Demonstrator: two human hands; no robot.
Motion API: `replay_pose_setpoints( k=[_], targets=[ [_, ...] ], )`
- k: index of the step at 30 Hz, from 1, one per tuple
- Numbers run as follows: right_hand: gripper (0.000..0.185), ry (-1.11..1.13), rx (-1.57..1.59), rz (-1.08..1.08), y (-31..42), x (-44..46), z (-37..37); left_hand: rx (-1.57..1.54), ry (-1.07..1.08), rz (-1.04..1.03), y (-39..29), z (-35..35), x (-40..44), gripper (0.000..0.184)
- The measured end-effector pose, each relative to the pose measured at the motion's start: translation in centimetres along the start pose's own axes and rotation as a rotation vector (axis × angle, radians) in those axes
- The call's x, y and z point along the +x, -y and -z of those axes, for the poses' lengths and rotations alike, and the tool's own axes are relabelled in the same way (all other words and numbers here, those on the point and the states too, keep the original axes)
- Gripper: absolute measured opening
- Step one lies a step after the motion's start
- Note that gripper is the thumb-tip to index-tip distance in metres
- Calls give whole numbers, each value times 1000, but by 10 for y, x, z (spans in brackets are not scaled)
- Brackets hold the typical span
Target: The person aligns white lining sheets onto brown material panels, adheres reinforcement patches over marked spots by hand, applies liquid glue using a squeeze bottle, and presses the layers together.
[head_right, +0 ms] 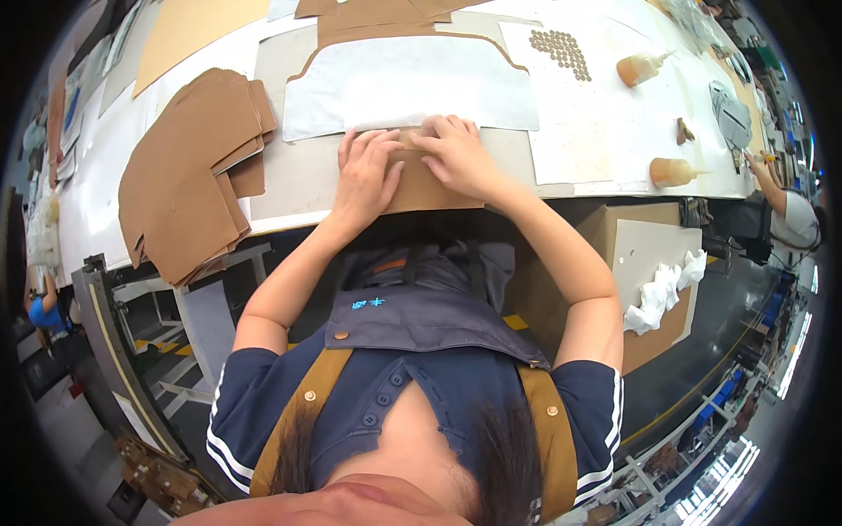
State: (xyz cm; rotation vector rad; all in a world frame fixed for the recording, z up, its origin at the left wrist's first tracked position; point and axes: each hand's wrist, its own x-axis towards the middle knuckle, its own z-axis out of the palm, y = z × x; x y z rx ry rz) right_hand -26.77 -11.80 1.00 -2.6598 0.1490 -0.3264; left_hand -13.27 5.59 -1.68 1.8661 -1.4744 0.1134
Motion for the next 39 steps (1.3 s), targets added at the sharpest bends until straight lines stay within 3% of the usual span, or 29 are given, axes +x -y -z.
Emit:
replay_pose_setpoints(
  k=[2,5,7,8,11,15,20,31,39],
  targets=[
    [36,-159,143,-47,11,1,17,-158,-84,40,-2,11,6,25],
    [30,-398,342,-175,21,-12,30,-451,26,144,-35,68,24,18],
    [28,-566,565,-329,23,-23,26,-1204,162,105,-65,110,39,16],
    [26,-629,608,-380,22,-33,19,-1585,168,11,-90,131,52,24],
    [26,-743,858,-582,26,-64,-7,-1992,377,-164,-136,159,62,24],
    [25,-771,575,-544,43,-99,-4,-2109,598,-334,-174,168,55,23],
    [24,-805,508,-544,47,-118,0,-2134,748,-435,-199,168,46,22],
    [27,-752,283,-364,62,-98,3,-2089,791,-405,-222,140,35,21],
    [27,-759,255,-388,58,-110,0,-2089,809,-424,-217,152,33,19]
  ],
)
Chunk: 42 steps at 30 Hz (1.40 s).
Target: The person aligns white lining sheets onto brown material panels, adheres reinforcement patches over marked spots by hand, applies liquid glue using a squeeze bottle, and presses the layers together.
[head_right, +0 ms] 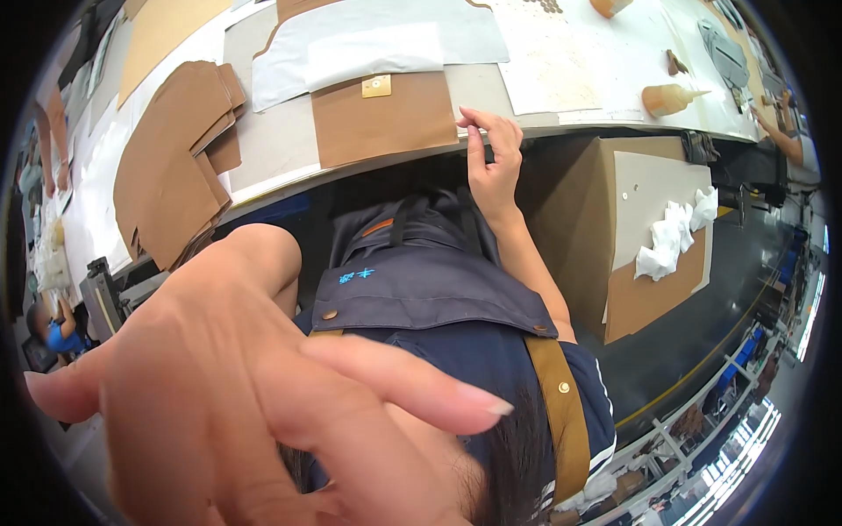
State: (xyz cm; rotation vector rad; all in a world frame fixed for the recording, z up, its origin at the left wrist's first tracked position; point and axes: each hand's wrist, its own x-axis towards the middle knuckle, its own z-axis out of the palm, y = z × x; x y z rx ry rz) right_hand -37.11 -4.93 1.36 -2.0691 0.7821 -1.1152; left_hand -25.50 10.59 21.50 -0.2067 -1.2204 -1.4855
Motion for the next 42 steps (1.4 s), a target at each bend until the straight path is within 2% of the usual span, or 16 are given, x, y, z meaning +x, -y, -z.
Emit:
replay_pose_setpoints(
  k=[13,29,39,42],
  targets=[
    [27,11,12,57,5,6,-4,18,-8,35,11,9,6,17],
    [27,21,15,41,4,5,-7,95,7,50,-7,5,1,15],
    [28,10,22,25,4,2,-8,347,-24,-7,-81,8,-26,14],
    [28,9,31,26,5,3,-10,397,-20,-24,-84,9,-29,13]
  ],
)
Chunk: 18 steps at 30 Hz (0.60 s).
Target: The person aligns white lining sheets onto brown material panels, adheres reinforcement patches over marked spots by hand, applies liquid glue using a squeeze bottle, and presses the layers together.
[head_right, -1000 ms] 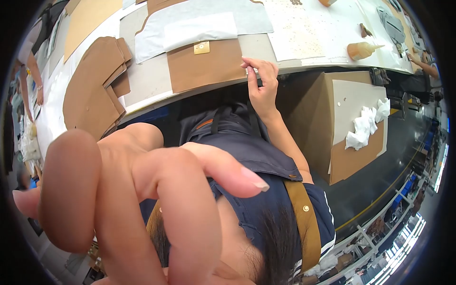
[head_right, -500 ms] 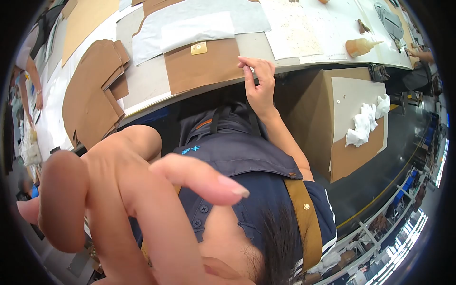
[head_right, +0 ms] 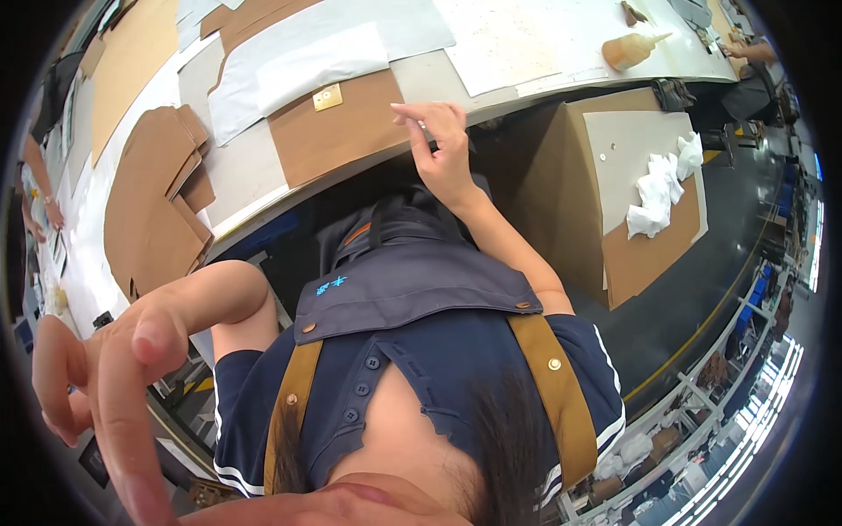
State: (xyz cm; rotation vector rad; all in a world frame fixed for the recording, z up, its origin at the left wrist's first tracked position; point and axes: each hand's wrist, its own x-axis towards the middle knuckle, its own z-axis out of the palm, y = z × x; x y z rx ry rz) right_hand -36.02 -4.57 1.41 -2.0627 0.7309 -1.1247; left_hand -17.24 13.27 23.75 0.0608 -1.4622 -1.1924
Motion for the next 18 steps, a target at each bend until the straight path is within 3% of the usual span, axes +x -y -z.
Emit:
replay_pose_setpoints(
  k=[18],
  targets=[
    [27,61,-1,18,7,0,-4,49,53,49,10,-15,-4,11]
  ],
)
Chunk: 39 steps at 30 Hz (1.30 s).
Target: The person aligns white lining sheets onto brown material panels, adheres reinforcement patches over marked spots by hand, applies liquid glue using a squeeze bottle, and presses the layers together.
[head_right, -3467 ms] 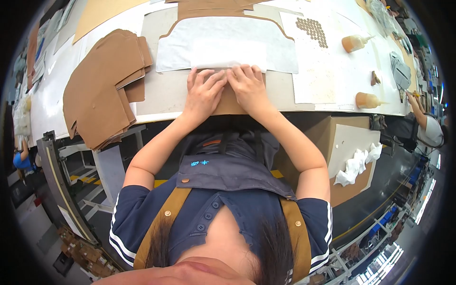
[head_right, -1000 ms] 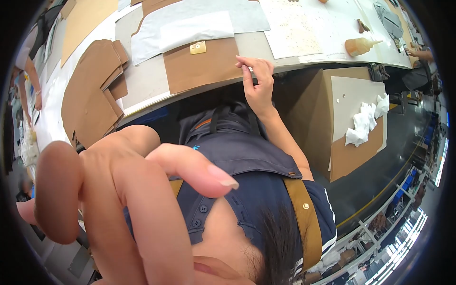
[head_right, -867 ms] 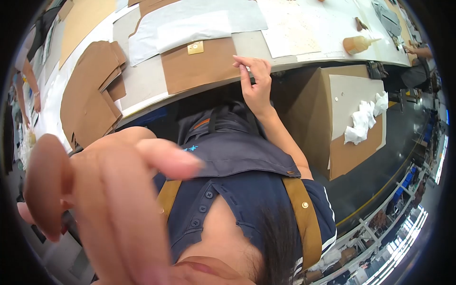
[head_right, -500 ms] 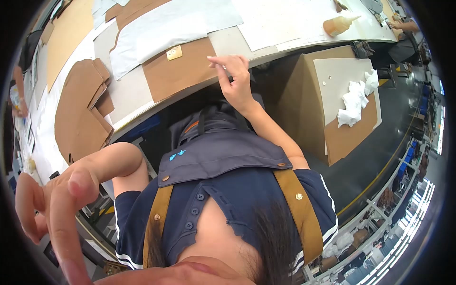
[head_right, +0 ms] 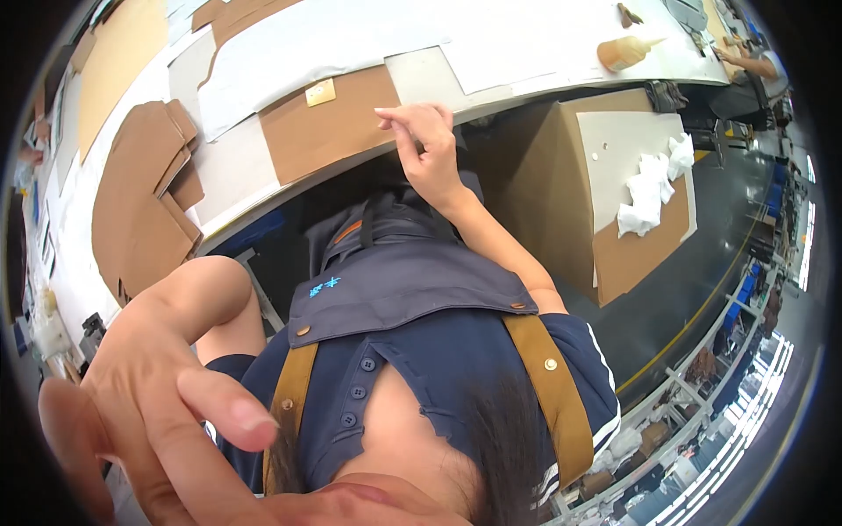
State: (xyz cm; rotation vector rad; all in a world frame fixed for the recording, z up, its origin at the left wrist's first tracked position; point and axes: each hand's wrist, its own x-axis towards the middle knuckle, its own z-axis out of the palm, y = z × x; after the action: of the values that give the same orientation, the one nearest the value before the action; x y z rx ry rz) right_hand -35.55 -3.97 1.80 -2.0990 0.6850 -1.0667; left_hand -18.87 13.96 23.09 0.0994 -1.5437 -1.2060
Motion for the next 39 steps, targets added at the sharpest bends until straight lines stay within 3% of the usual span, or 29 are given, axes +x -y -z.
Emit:
replay_pose_setpoints(
  k=[20,39],
  targets=[
    [27,18,31,11,-3,-3,-4,-33,31,22,15,3,5,9],
    [27,19,65,12,-4,-4,-9,40,-96,42,2,14,-1,8]
  ],
)
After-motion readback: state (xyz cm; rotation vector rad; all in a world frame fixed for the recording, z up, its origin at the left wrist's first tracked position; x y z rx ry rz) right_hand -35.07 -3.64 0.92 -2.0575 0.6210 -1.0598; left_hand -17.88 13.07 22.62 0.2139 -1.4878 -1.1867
